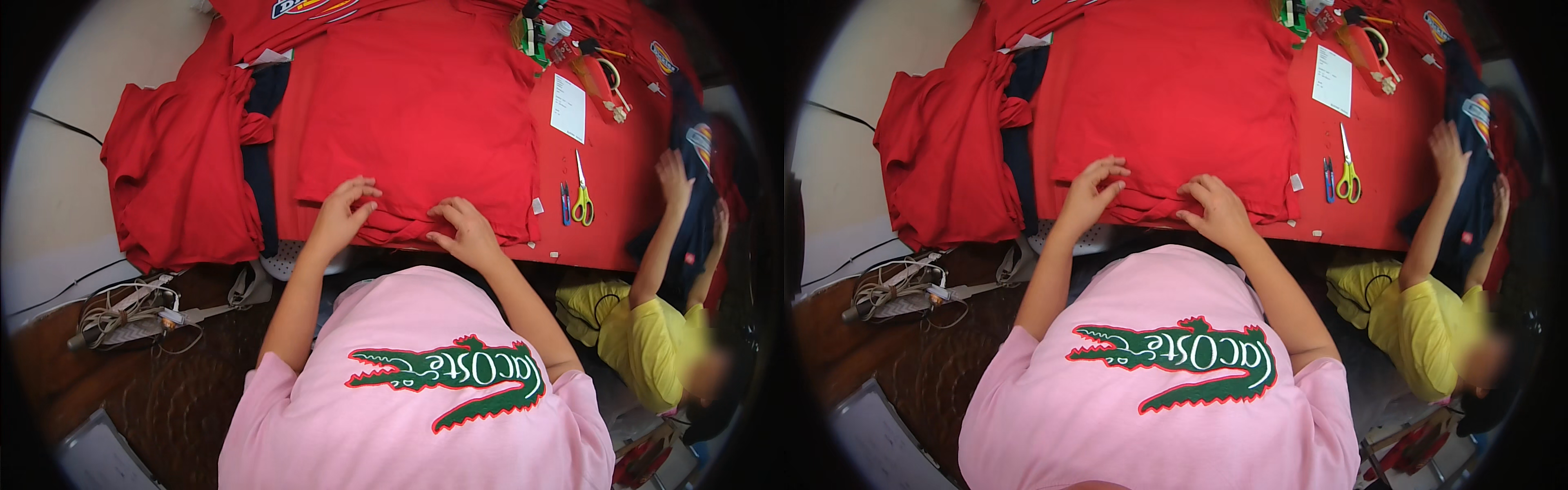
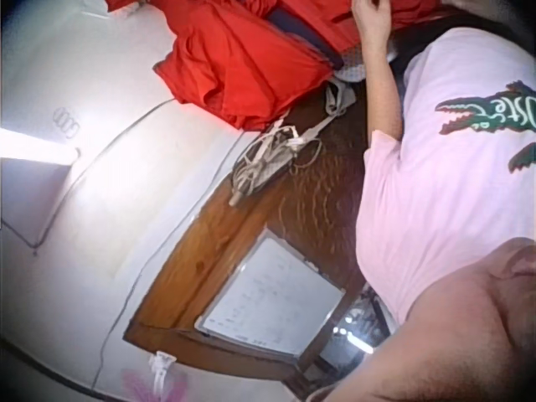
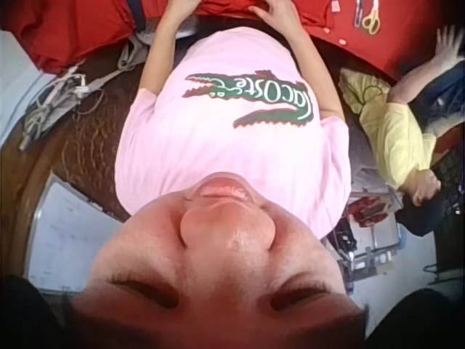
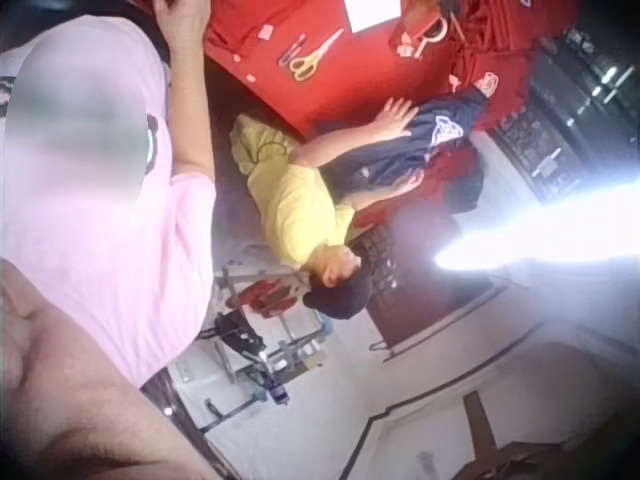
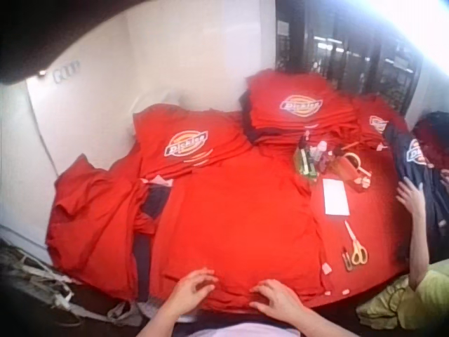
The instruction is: The person picks up red t-shirts from a stack, holds them up to view different sides, and uses a small tool to trim or remove material from the shirts.
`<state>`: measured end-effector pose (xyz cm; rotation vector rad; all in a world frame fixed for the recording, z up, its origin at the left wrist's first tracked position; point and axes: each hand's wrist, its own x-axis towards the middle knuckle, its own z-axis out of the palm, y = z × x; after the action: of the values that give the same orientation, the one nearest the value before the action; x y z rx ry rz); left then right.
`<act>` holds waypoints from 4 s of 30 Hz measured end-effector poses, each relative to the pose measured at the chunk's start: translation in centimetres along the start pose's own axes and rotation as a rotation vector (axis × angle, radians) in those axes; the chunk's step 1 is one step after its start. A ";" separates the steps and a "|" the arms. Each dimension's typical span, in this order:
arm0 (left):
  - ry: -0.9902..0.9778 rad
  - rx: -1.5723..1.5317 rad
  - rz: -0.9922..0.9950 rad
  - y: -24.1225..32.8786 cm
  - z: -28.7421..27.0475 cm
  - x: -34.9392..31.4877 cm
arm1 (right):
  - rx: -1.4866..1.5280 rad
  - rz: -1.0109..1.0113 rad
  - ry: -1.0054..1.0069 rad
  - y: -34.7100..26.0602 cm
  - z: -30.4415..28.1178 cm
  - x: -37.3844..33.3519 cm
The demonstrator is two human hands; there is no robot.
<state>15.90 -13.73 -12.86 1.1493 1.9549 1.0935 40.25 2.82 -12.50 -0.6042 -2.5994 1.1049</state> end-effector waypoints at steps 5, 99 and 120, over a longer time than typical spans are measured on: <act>0.012 0.182 0.029 -0.9 0.6 -2.8 | -0.113 0.003 0.050 2.8 2.0 0.5; -0.607 1.414 0.325 26.7 -16.1 -2.8 | 0.243 -0.323 -0.304 -16.7 -35.9 0.6; 0.667 1.455 0.692 41.0 -27.4 -14.6 | -1.060 -0.466 0.614 -23.9 -49.3 -9.7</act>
<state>15.83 -24.73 37.35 2.5640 3.0861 0.0638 61.08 14.18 37.79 -0.3699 -2.3580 -0.5895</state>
